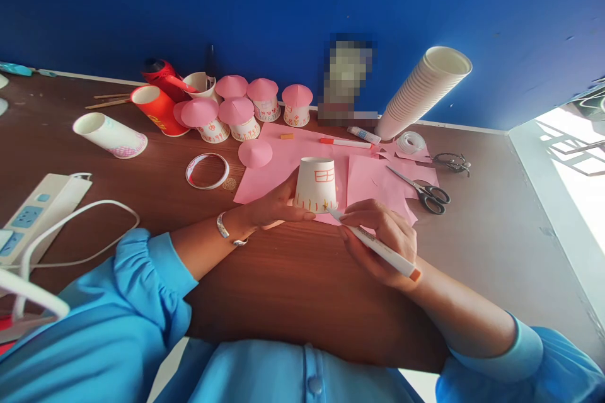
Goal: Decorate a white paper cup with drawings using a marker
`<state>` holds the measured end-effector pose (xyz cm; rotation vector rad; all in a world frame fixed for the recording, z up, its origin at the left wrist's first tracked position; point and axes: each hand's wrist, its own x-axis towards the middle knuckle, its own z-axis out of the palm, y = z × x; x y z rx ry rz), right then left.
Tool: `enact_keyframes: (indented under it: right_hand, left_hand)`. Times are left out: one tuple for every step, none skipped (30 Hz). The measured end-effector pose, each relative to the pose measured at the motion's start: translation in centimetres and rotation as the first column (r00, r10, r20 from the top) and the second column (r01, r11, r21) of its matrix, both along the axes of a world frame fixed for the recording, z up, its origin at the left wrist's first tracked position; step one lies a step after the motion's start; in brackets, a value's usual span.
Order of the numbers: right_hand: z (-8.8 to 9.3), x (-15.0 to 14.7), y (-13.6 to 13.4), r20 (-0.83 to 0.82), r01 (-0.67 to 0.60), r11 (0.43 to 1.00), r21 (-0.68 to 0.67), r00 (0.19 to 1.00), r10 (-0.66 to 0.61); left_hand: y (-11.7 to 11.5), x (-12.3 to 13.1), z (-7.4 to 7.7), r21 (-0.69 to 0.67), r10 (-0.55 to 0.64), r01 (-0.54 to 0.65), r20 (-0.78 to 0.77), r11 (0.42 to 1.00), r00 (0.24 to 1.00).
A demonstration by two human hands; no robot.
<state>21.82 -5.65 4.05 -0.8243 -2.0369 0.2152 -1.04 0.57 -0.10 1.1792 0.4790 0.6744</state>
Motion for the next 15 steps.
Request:
enact_keyframes:
  right_hand:
    - [0.01,-0.02,-0.01,-0.002,0.0,1.0,-0.003,1.0,0.0]
    - [0.03,-0.05,-0.01,-0.003,-0.001,1.0,-0.006,1.0,0.001]
    - [0.06,-0.07,0.0,-0.002,-0.004,1.0,-0.008,1.0,0.004]
    - [0.11,-0.09,0.0,0.0,-0.009,1.0,-0.009,1.0,0.009]
    - [0.16,-0.1,0.02,0.002,-0.011,1.0,-0.01,1.0,0.011]
    - [0.21,-0.11,0.04,0.004,-0.014,1.0,-0.01,1.0,0.014]
    - [0.26,-0.1,0.06,0.007,-0.016,1.0,-0.009,1.0,0.016]
    - [0.29,-0.09,0.08,0.011,-0.019,1.0,-0.008,1.0,0.019]
    - [0.32,-0.08,0.09,0.015,-0.02,1.0,-0.006,1.0,0.021]
    - [0.34,-0.07,0.1,0.019,-0.022,1.0,-0.003,1.0,0.022]
    - [0.34,-0.07,0.1,0.022,-0.025,1.0,-0.001,0.999,0.025]
    - [0.33,-0.06,0.09,0.024,-0.028,1.0,0.0,0.999,0.028]
    - [0.32,-0.06,0.07,0.024,-0.029,1.0,0.0,0.999,0.029]
    - [0.3,-0.06,0.04,0.023,-0.03,1.0,-0.001,0.999,0.03]
    - [0.28,-0.05,0.01,0.023,-0.029,1.0,-0.004,0.999,0.029]
  left_hand:
    - [0.02,-0.01,0.02,0.005,0.009,-0.009,-0.001,1.0,1.0]
    - [0.04,-0.02,0.02,0.009,0.017,-0.017,-0.001,1.0,1.0]
    - [0.06,-0.03,0.0,0.012,0.021,-0.021,0.0,1.0,1.0]
    - [0.07,-0.04,-0.02,0.014,0.021,-0.021,0.003,1.0,1.0]
    - [0.07,-0.06,-0.05,0.015,0.015,-0.015,0.004,1.0,1.0]
    - [0.07,-0.07,-0.06,0.013,0.013,-0.013,0.004,1.0,1.0]
    - [0.06,-0.09,-0.07,0.012,0.014,-0.014,0.004,1.0,1.0]
    - [0.05,-0.1,-0.06,0.013,0.016,-0.016,0.001,1.0,1.0]
    - [0.03,-0.12,-0.05,0.015,0.021,-0.021,-0.001,1.0,1.0]
    - [0.02,-0.13,-0.03,0.017,0.023,-0.023,-0.004,1.0,1.0]
    - [0.02,-0.14,-0.02,0.02,0.021,-0.021,-0.004,1.0,1.0]
    - [0.01,-0.15,-0.01,0.017,0.02,-0.02,-0.003,1.0,1.0]
    - [0.01,-0.15,-0.03,0.012,0.021,-0.021,-0.005,1.0,1.0]
    - [0.0,-0.15,-0.07,0.005,0.024,-0.024,-0.005,1.0,1.0]
    - [0.0,-0.16,-0.12,0.0,0.024,-0.024,-0.005,1.0,1.0]
